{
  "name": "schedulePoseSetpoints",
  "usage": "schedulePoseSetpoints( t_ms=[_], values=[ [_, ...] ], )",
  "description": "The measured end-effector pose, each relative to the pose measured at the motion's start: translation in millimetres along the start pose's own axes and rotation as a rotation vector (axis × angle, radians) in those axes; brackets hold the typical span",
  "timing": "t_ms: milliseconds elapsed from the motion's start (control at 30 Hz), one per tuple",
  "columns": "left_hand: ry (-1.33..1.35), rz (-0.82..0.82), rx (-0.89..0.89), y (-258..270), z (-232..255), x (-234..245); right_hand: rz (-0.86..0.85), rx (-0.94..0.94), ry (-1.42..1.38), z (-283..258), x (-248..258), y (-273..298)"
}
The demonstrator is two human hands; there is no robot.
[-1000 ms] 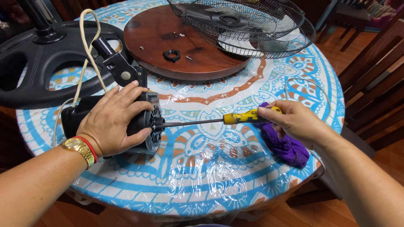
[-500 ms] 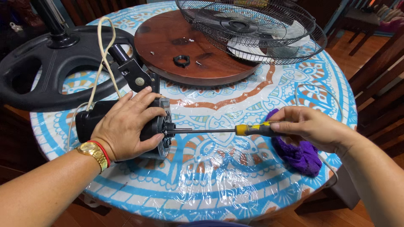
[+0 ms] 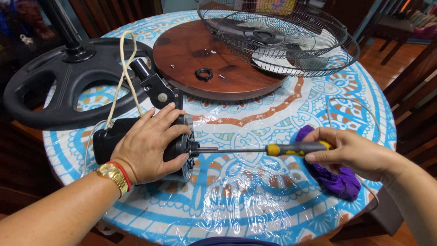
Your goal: The person reassembles an electric fan motor by hand, inserting screws into the motor housing and tightening them with a screwdriver. They then place a small metal ring onto the motor shaft and continue to secure the assembly.
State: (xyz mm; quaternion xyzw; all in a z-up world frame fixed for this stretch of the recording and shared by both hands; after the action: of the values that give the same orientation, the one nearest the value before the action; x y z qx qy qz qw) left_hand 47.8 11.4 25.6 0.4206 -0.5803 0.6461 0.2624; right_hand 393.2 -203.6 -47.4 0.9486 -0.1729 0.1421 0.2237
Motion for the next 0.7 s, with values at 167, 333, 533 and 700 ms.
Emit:
schedulePoseSetpoints(
  t_ms=[167,333,533,700],
  values=[
    [0.003,0.005,-0.001,0,-1,-1,0.033,-0.122,-0.093,13,-5,7],
    [0.025,0.01,-0.012,-4,1,2,0.217,-0.262,0.067,21,-8,0],
    [0.011,-0.016,0.004,-3,0,-2,0.151,-0.044,-0.201,-4,3,7],
    [0.011,-0.013,-0.003,0,1,-1,0.226,0.016,-0.069,-28,3,8]
  ],
)
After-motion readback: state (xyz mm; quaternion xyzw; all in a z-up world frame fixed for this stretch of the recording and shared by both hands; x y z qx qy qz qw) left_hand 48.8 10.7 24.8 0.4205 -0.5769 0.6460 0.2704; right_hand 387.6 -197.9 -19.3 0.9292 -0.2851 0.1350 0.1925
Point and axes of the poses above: each hand's wrist, its own y-axis away from the middle knuckle, its own x-axis out of the back of the hand, z = x × y, the point moved 7 cm from there along -y, towards the middle knuckle, and after that the axes turned 5 degrees about z, right-handed, at the moved point
